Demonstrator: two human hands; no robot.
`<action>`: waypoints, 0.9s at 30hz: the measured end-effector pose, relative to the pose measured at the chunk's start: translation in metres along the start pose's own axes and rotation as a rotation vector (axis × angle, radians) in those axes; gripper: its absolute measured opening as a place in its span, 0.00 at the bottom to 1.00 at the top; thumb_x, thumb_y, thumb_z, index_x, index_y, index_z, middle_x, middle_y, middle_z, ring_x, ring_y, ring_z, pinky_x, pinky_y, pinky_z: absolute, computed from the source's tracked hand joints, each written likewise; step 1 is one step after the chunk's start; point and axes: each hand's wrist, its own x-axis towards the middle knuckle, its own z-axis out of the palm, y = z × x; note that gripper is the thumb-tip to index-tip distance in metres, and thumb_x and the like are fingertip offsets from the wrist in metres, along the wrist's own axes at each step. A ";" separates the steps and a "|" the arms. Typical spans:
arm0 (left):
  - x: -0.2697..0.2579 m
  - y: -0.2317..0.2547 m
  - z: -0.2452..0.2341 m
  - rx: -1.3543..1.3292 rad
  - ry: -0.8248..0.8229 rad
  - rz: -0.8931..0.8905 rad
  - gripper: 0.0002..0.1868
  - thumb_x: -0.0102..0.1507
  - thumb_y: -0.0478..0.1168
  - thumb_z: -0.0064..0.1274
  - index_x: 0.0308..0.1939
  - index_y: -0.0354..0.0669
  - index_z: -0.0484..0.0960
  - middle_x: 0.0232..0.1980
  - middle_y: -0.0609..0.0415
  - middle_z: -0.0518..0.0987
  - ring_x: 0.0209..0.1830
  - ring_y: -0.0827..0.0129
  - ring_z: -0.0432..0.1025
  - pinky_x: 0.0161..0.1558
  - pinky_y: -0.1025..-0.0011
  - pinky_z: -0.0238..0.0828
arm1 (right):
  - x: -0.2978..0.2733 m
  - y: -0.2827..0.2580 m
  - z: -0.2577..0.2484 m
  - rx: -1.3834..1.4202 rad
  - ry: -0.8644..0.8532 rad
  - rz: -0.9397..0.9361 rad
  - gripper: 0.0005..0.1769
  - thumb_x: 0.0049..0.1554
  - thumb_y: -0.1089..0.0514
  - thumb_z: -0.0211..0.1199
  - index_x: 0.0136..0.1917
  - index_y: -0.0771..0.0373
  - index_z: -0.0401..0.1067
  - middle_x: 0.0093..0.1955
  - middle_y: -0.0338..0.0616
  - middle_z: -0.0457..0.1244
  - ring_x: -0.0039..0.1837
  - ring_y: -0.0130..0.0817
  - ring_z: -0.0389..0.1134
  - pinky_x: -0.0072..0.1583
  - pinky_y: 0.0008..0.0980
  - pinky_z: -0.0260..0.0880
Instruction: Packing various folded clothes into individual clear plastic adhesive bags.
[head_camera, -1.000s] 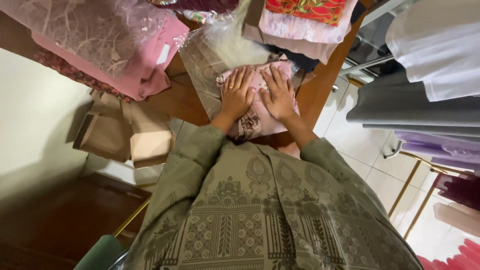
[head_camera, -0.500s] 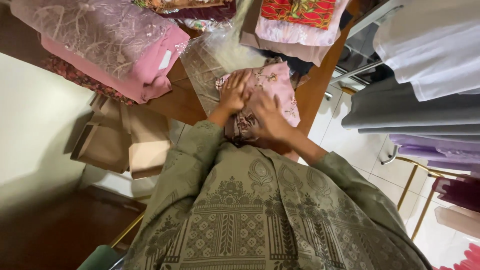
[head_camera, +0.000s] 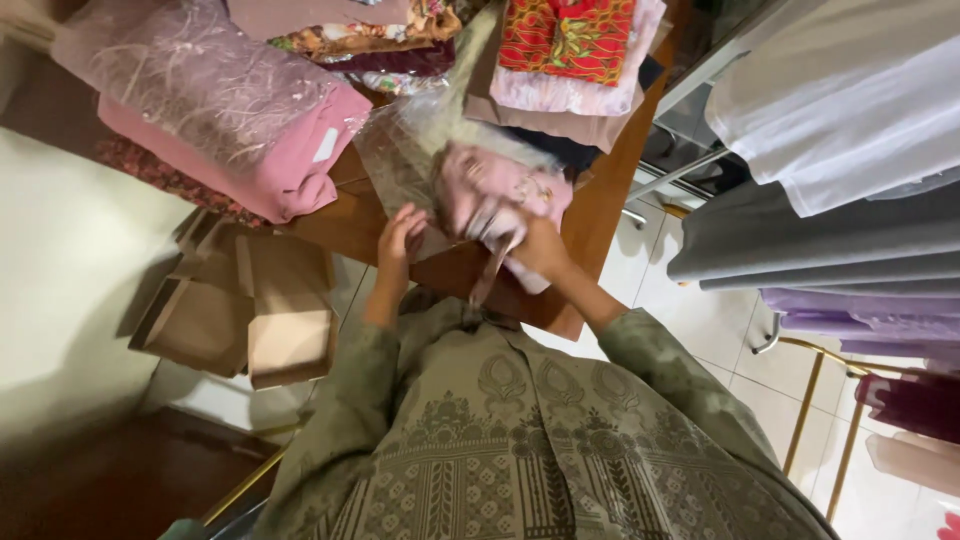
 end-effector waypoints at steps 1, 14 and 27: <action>-0.005 -0.012 -0.004 0.000 0.011 0.001 0.34 0.69 0.56 0.42 0.75 0.43 0.66 0.71 0.51 0.74 0.72 0.61 0.67 0.70 0.60 0.59 | 0.008 0.055 0.017 0.003 -0.008 -0.007 0.43 0.44 0.58 0.74 0.72 0.61 0.65 0.66 0.54 0.66 0.49 0.49 0.74 0.52 0.44 0.74; -0.047 0.107 0.044 -0.538 -0.403 0.229 0.38 0.73 0.62 0.45 0.79 0.43 0.57 0.77 0.52 0.66 0.78 0.58 0.58 0.79 0.55 0.54 | 0.010 0.040 0.075 2.097 0.133 0.131 0.36 0.57 0.37 0.59 0.70 0.62 0.64 0.65 0.48 0.66 0.63 0.42 0.70 0.62 0.43 0.76; 0.019 0.105 -0.016 1.109 0.339 0.578 0.61 0.57 0.61 0.66 0.82 0.42 0.46 0.84 0.29 0.42 0.84 0.45 0.41 0.80 0.49 0.34 | 0.008 0.028 0.095 1.021 0.304 0.286 0.32 0.60 0.55 0.56 0.75 0.52 0.49 0.55 0.47 0.66 0.45 0.34 0.73 0.40 0.29 0.78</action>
